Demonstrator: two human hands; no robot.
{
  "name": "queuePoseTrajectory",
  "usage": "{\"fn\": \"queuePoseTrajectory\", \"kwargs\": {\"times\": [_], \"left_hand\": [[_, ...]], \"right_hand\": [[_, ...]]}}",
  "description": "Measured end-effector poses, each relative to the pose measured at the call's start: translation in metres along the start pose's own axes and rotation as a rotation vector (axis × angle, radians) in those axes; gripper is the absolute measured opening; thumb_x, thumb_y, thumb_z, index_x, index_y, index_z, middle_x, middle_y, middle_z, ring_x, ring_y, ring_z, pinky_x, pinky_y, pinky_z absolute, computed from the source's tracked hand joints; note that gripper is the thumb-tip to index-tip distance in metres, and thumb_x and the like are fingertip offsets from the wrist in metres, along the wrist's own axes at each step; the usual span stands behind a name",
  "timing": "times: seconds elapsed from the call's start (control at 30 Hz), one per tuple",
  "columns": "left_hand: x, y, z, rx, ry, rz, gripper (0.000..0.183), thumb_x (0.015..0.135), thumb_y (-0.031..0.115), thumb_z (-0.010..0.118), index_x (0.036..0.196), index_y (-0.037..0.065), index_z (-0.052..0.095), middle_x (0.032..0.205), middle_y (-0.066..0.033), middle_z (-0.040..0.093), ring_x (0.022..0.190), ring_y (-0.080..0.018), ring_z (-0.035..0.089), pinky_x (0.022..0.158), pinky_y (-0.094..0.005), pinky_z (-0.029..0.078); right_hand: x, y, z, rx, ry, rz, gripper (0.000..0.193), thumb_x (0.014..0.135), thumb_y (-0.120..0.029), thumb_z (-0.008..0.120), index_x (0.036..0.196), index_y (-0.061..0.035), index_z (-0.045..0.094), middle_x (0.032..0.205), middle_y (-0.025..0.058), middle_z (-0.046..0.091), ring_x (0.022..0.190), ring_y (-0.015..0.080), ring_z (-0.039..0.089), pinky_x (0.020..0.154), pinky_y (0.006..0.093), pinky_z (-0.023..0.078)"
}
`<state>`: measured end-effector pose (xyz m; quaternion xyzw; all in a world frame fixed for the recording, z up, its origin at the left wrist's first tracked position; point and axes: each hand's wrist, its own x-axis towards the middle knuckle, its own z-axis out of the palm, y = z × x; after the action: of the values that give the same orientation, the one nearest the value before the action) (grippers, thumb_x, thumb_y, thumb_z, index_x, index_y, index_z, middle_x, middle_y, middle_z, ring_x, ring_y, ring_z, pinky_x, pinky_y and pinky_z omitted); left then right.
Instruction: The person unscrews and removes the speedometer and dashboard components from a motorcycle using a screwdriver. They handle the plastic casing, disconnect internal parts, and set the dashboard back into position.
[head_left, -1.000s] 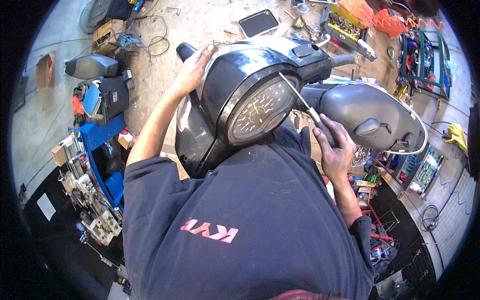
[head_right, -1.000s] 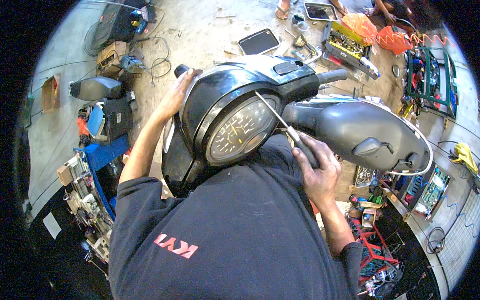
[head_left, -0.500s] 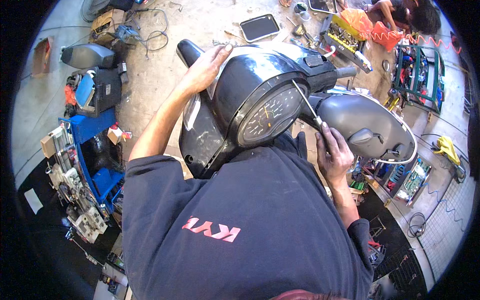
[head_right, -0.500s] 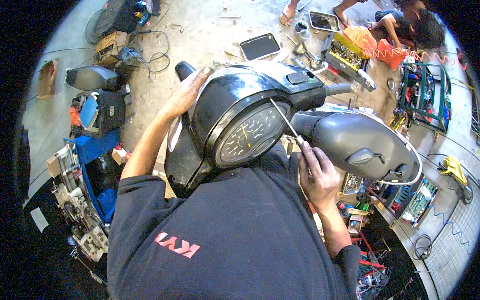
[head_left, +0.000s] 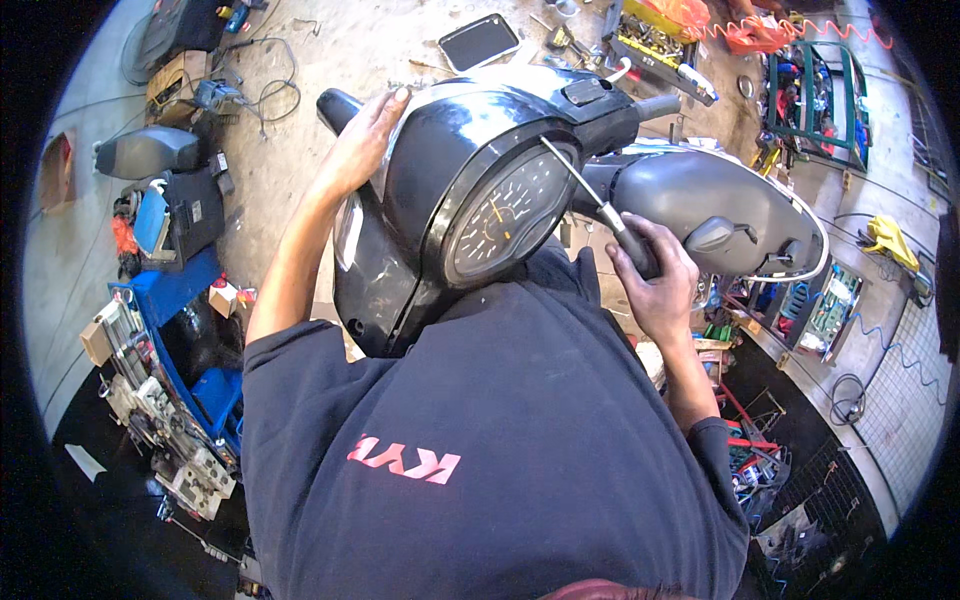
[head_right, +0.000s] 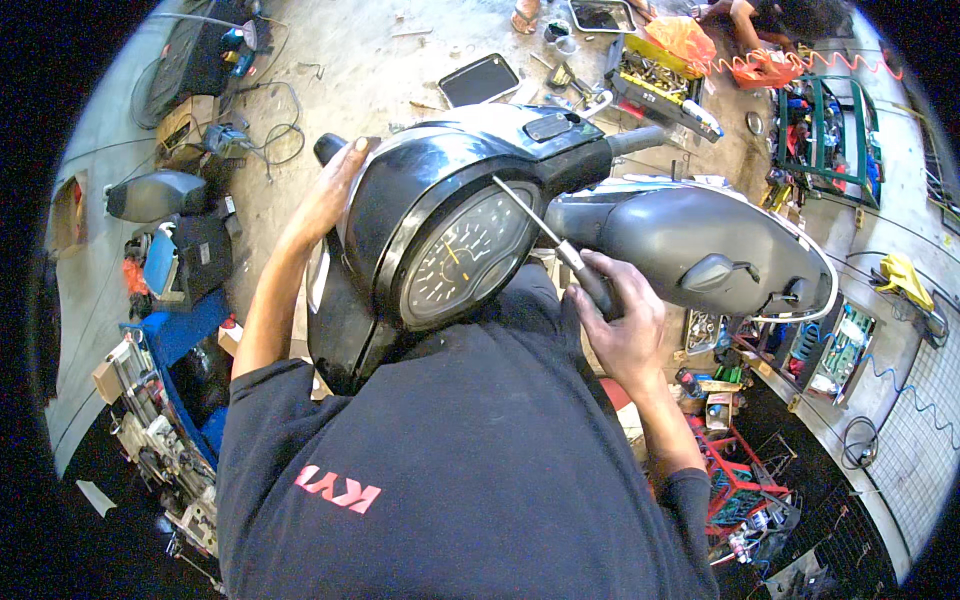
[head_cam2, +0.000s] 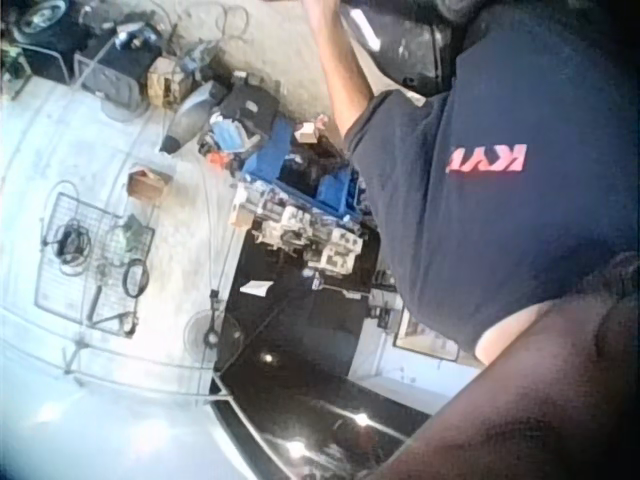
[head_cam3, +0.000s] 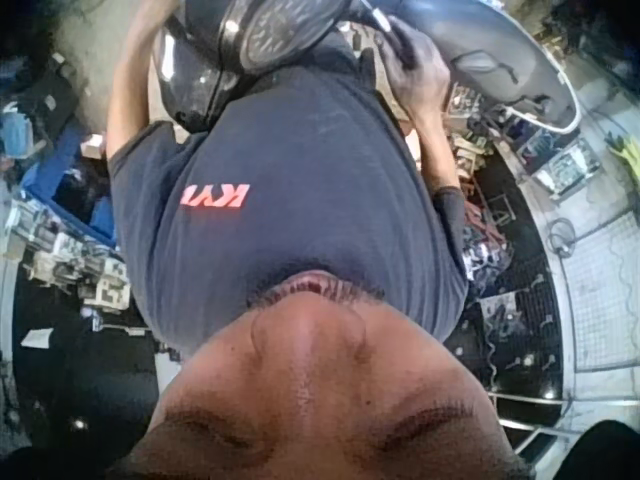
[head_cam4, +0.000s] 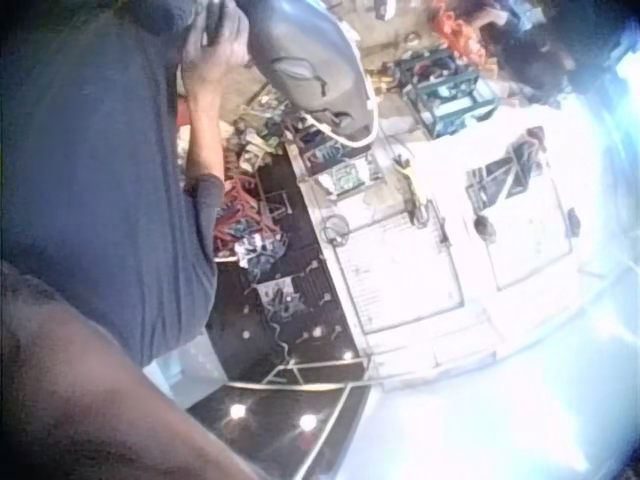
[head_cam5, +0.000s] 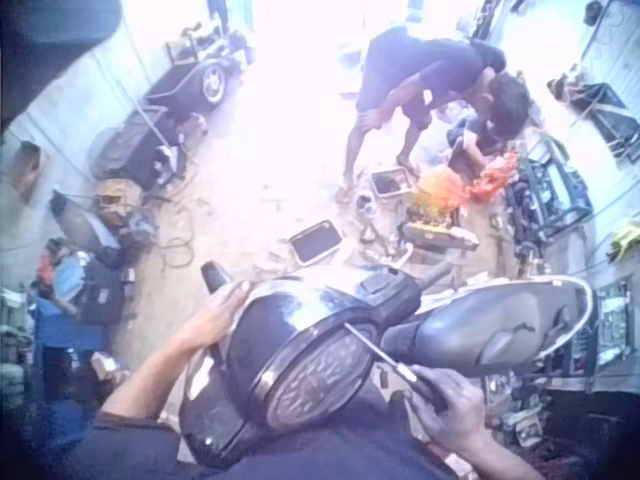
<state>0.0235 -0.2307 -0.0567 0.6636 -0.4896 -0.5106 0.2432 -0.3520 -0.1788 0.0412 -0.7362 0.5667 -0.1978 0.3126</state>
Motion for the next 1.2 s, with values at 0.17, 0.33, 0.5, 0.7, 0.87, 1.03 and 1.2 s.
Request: {"fn": "queuePoseTrajectory", "kwargs": {"times": [0.17, 0.33, 0.5, 0.7, 0.87, 1.03, 1.2], "left_hand": [[-0.006, -0.001, 0.005, -0.03, 0.045, 0.124, 0.05, 0.105, 0.029, 0.03, 0.14, -0.004, 0.044, 0.143, -0.0187, 0.048, 0.135, -0.0262, 0.042, 0.115, -0.0354, 0.027], [0.006, -0.047, -0.016, 0.255, 0.031, 0.136, 0.047, 0.102, 0.022, 0.032, 0.144, 0.001, 0.041, 0.147, -0.0178, 0.041, 0.139, -0.0285, 0.036, 0.116, -0.0366, 0.025], [0.004, -0.017, -0.009, 0.187, 0.178, 0.105, 0.045, 0.105, 0.031, 0.042, 0.134, -0.002, 0.048, 0.125, -0.0169, 0.058, 0.118, -0.0259, 0.054, 0.102, -0.0342, 0.04], [-0.028, 0.015, -0.025, 0.353, 0.245, 0.144, 0.04, 0.105, 0.029, 0.043, 0.128, -0.002, 0.052, 0.121, -0.0148, 0.061, 0.114, -0.0215, 0.056, 0.101, -0.0335, 0.041], [-0.059, 0.053, -0.02, 0.392, 0.335, 0.193, 0.04, 0.104, 0.031, 0.045, 0.127, -0.001, 0.053, 0.121, -0.0134, 0.061, 0.113, -0.021, 0.056, 0.101, -0.0338, 0.041], [-0.079, 0.097, 0.022, 0.373, 0.337, 0.286, 0.033, 0.104, 0.023, 0.047, 0.124, -0.002, 0.055, 0.122, -0.0136, 0.06, 0.115, -0.023, 0.055, 0.104, -0.0352, 0.039], [-0.117, 0.121, 0.054, 0.456, 0.41, 0.308, 0.03, 0.102, 0.016, 0.048, 0.122, -0.003, 0.057, 0.125, -0.0139, 0.058, 0.117, -0.0228, 0.054, 0.104, -0.0353, 0.038]], "right_hand": [[-0.001, 0.002, 0.005, -0.174, -0.009, -0.059, 0.037, 0.085, -0.016, 0.07, 0.12, -0.0072, 0.061, 0.103, 0.0153, 0.065, 0.091, 0.0332, 0.065, 0.078, 0.0402, 0.053], [-0.025, 0.03, -0.003, -0.028, 0.038, 0.112, 0.025, 0.077, -0.01, 0.073, 0.099, -0.0053, 0.063, 0.089, 0.0138, 0.06, 0.082, 0.0313, 0.063, 0.073, 0.0403, 0.051], [-0.057, 0.163, -0.034, -0.109, 0.473, 0.53, 0.033, 0.08, -0.021, 0.071, 0.103, 0.0005, 0.063, 0.097, 0.0189, 0.066, 0.094, 0.0344, 0.064, 0.082, 0.0412, 0.05], [-0.116, 0.393, -0.054, -0.051, 1.113, 0.982, 0.026, 0.077, -0.011, 0.075, 0.094, 0.0006, 0.058, 0.089, 0.0187, 0.068, 0.084, 0.0353, 0.066, 0.076, 0.0414, 0.05], [-0.111, 0.432, -0.045, 0.021, 1.013, 0.943, 0.033, 0.076, -0.018, 0.078, 0.093, 0.0009, 0.056, 0.093, 0.0198, 0.068, 0.089, 0.0375, 0.065, 0.08, 0.0443, 0.049], [-0.109, 0.467, -0.029, -0.3, 1.057, 0.836, 0.036, 0.079, -0.022, 0.075, 0.093, 0.0056, 0.056, 0.092, 0.028, 0.063, 0.092, 0.0459, 0.06, 0.082, 0.0508, 0.046], [-0.103, 0.448, -0.041, -0.308, 0.947, 0.809, 0.033, 0.078, -0.021, 0.074, 0.087, 0.006, 0.057, 0.08, 0.0275, 0.063, 0.079, 0.046, 0.062, 0.075, 0.0507, 0.048]]}}
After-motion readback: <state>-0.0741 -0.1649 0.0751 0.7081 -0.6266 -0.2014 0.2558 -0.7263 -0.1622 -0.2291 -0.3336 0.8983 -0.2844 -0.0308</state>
